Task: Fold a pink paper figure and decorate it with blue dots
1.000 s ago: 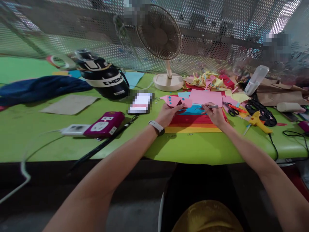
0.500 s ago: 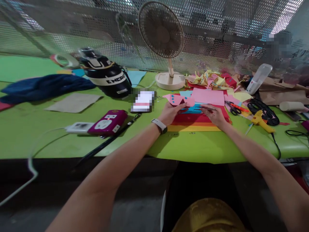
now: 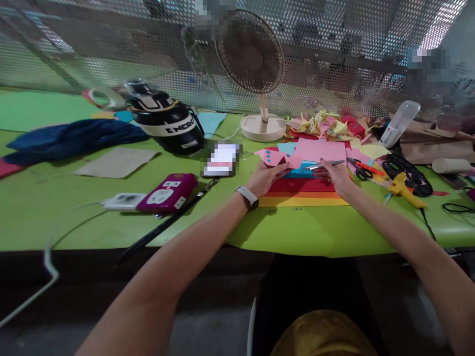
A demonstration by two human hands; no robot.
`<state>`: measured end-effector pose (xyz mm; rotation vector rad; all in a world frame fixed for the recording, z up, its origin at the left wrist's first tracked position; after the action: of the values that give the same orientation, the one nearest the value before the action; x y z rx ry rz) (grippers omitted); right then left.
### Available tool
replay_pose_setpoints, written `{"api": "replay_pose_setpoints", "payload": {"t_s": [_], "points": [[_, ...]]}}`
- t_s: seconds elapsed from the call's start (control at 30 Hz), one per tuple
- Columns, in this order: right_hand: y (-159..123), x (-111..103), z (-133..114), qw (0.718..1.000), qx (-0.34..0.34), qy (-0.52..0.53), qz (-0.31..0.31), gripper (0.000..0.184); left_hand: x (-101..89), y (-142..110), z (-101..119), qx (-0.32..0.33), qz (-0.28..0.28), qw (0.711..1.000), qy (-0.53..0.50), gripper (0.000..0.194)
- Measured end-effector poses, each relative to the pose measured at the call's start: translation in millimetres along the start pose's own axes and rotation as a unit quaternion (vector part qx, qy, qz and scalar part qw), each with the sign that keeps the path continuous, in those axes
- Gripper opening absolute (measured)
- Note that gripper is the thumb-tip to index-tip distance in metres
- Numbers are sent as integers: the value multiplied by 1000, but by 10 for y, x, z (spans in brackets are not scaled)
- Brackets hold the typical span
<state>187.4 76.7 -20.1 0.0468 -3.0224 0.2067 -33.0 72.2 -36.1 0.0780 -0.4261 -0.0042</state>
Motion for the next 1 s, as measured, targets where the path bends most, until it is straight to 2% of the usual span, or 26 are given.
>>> {"api": "replay_pose_setpoints", "payload": {"t_s": [0.13,0.3,0.57,0.73,1.0], "points": [[13,119,0,1000,23,9,11,19,10,-13,17,-7,3,1000,-16,29],[14,250,-29,1000,12,3,26,23,21,-24,24,-13,8,999,-31,30],[-17,282,-52,998,24,-2,52,26,12,-23,16,-9,-1,1000,-16,28],[2,298,-10,999,17,11,46,21,23,-30,34,-3,-4,1000,-9,28],[29,280,19,1000,5,5,30,22,39,-30,39,-2,2,1000,-10,27]]}}
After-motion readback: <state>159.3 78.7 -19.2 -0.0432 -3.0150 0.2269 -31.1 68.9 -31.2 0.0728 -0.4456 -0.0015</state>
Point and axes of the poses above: each hand's wrist, its own y-axis towards the middle knuckle, its own x-axis out of the palm, z = x × y, the point moved 2 cm from there along y, towards the middle knuckle, and after that the axes turned 3 degrees about x, right-handed, at the moved point
